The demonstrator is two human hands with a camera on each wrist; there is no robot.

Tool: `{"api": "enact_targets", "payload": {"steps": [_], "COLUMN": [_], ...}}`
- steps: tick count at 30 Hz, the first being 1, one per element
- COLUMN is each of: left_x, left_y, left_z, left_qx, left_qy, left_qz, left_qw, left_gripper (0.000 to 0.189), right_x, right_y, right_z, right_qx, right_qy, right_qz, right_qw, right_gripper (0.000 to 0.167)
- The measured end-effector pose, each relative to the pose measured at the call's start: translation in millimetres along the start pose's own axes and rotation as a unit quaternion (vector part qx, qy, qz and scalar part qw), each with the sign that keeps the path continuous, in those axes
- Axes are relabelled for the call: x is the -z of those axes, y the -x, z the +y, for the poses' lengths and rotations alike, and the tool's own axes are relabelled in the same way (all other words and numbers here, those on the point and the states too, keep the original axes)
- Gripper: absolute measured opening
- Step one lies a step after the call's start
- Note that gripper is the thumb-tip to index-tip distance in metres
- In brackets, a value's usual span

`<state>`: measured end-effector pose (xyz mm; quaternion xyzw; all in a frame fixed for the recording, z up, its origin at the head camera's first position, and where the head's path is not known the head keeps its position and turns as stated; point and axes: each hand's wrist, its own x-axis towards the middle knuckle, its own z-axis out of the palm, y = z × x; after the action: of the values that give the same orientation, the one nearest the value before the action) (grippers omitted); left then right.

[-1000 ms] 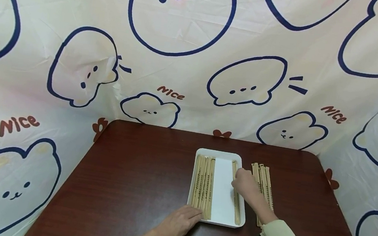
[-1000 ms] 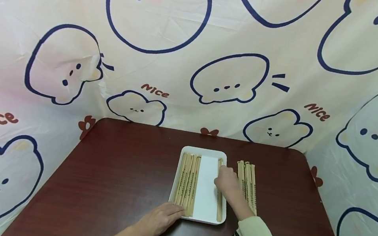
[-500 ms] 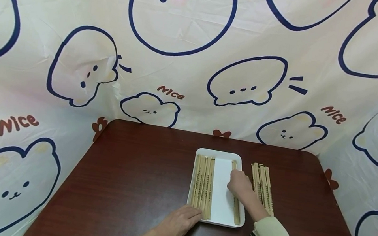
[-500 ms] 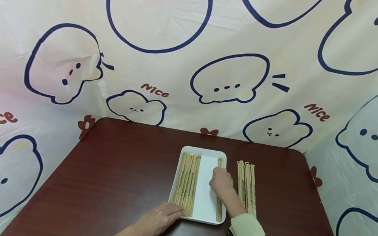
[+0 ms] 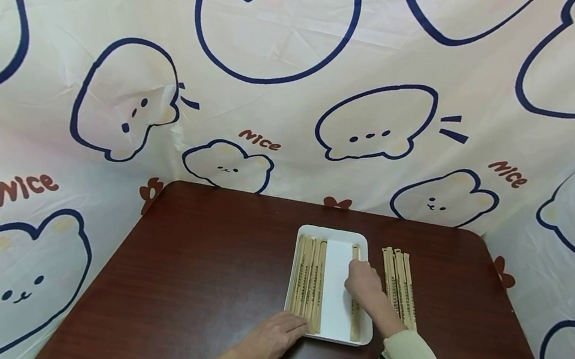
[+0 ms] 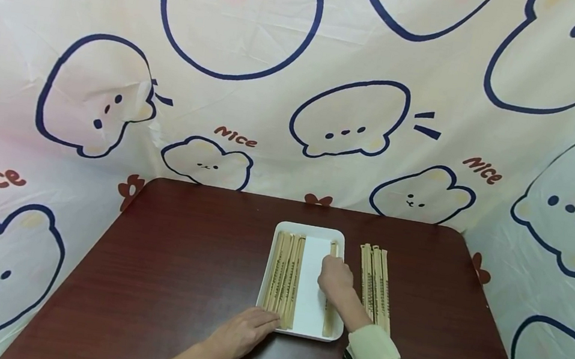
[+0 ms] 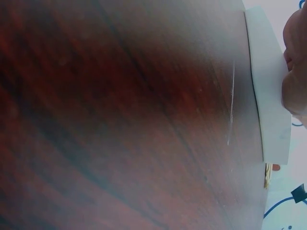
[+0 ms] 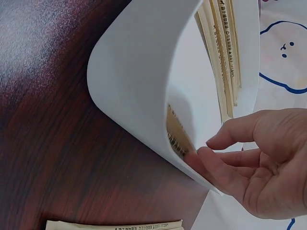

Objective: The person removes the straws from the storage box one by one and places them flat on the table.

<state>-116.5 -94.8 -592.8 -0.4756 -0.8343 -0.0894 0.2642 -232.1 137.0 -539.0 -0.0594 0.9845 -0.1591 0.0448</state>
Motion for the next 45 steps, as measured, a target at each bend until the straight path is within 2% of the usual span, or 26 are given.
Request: {"api": "enact_targets", "payload": {"steps": [11,25,36,45], "left_x": [-0.4,-1.3,-2.1,-1.2], "left_y": [0.2,-0.1,0.5,0.3], "left_z": [1.0,0.8,-0.7,-0.2], "left_qx": [0.005,0.008,0.0,0.003], "left_qy": [-0.005,0.005,-0.007,-0.003], "left_qz": [-0.007,-0.01,0.0,-0.004], "left_qw": [1.0,0.9999,1.0,1.0], "left_gripper": [0.031,0.029,0.029,0.03], "right_x": [-5.7,-10.3,-14.1,-21.1], "right_y": [-3.1,-5.7,-4.4,-5.4], "right_z": [-2.6,-1.3,-3.8,-4.8], "right_qx": [-0.011,-0.028,0.011,0.033], "right_qy": [0.009,-0.013,0.031,0.057], "right_qz": [-0.008,-0.018,0.007,0.026], "right_qw": [0.9999,0.9993,0.9994,0.9975], "right_gripper": [0.006,0.005,0.005,0.008]}}
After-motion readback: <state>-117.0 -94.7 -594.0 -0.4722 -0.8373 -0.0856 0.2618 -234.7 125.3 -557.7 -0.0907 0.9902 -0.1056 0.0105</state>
